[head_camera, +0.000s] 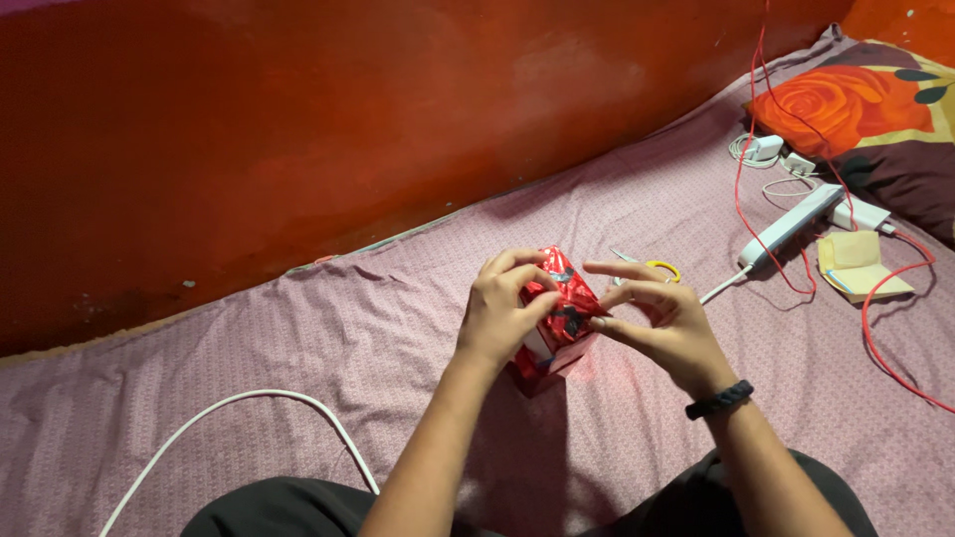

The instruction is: The person wraps a rectangular box with red foil paper, smooths the surface, and ties a red ribbon around it. They then rotate the box to inspect the finished wrapping from multiple angles.

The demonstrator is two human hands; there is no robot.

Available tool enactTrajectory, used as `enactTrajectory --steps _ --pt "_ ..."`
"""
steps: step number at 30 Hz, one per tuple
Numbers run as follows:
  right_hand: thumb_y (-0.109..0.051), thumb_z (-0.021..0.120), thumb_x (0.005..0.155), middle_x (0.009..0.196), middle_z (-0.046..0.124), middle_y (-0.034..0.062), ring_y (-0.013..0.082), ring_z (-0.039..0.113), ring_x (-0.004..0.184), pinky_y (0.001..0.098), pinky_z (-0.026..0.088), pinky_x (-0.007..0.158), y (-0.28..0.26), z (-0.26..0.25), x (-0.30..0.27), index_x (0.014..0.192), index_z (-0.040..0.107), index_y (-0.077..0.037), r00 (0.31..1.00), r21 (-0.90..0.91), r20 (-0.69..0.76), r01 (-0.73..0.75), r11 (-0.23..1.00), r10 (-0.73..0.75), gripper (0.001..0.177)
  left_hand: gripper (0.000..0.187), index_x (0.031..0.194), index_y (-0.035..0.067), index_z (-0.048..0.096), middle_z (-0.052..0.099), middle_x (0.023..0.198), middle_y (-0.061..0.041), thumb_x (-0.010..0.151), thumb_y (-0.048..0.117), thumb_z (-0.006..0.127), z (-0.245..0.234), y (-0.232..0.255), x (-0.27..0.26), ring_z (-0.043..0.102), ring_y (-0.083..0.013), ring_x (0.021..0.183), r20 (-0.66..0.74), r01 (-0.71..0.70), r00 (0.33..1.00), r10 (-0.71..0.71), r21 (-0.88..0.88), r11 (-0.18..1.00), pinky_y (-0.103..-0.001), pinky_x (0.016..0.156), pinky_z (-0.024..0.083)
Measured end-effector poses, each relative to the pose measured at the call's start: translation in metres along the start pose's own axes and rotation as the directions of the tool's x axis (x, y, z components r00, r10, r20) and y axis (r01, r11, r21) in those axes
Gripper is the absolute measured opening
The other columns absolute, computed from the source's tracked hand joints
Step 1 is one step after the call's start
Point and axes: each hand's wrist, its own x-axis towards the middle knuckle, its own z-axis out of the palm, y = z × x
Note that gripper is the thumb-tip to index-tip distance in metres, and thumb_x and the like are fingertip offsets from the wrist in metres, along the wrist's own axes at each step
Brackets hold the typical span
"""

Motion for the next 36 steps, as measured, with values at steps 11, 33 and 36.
enactTrajectory --steps 11,33,36 --pt "-0.005 0.087 0.072 0.098 0.080 -0.0027 0.0192 0.068 0.113 0.0363 0.052 0.102 -0.005 -0.019 0.004 0.090 0.080 -0.011 0.980 -0.345 0.087 0.197 0.918 -0.178 0.020 0.018 0.084 0.009 0.077 0.070 0.118 -0.007 0.073 0.021 0.085 0.008 0.000 0.005 0.062 -0.0276 0.117 0.008 0.055 0.998 -0.056 0.023 0.998 -0.040 0.100 0.051" --pt "0.000 0.082 0.075 0.124 0.073 0.0108 0.0212 0.068 0.122 0.0337 0.055 0.100 0.003 -0.026 -0.011 0.104 0.075 -0.005 0.937 -0.374 0.154 0.349 0.859 -0.313 0.031 0.020 0.101 0.008 0.074 0.072 0.104 -0.008 0.081 0.007 0.072 -0.001 0.015 0.005 0.067 -0.0284 0.100 0.251 -0.319 0.915 0.317 -0.034 0.947 -0.039 0.090 0.054" --pt "-0.003 0.078 0.074 0.127 0.073 0.0046 0.0212 0.072 0.117 0.0361 0.062 0.092 0.002 -0.028 -0.011 0.109 0.068 -0.013 0.972 0.420 -0.098 -0.153 0.894 0.213 0.037 0.024 0.106 0.007 0.072 0.071 0.105 -0.009 0.082 0.006 0.069 -0.007 0.017 0.005 0.069 -0.0261 0.100 0.274 -0.093 0.955 0.114 -0.089 0.992 -0.037 0.090 0.055"
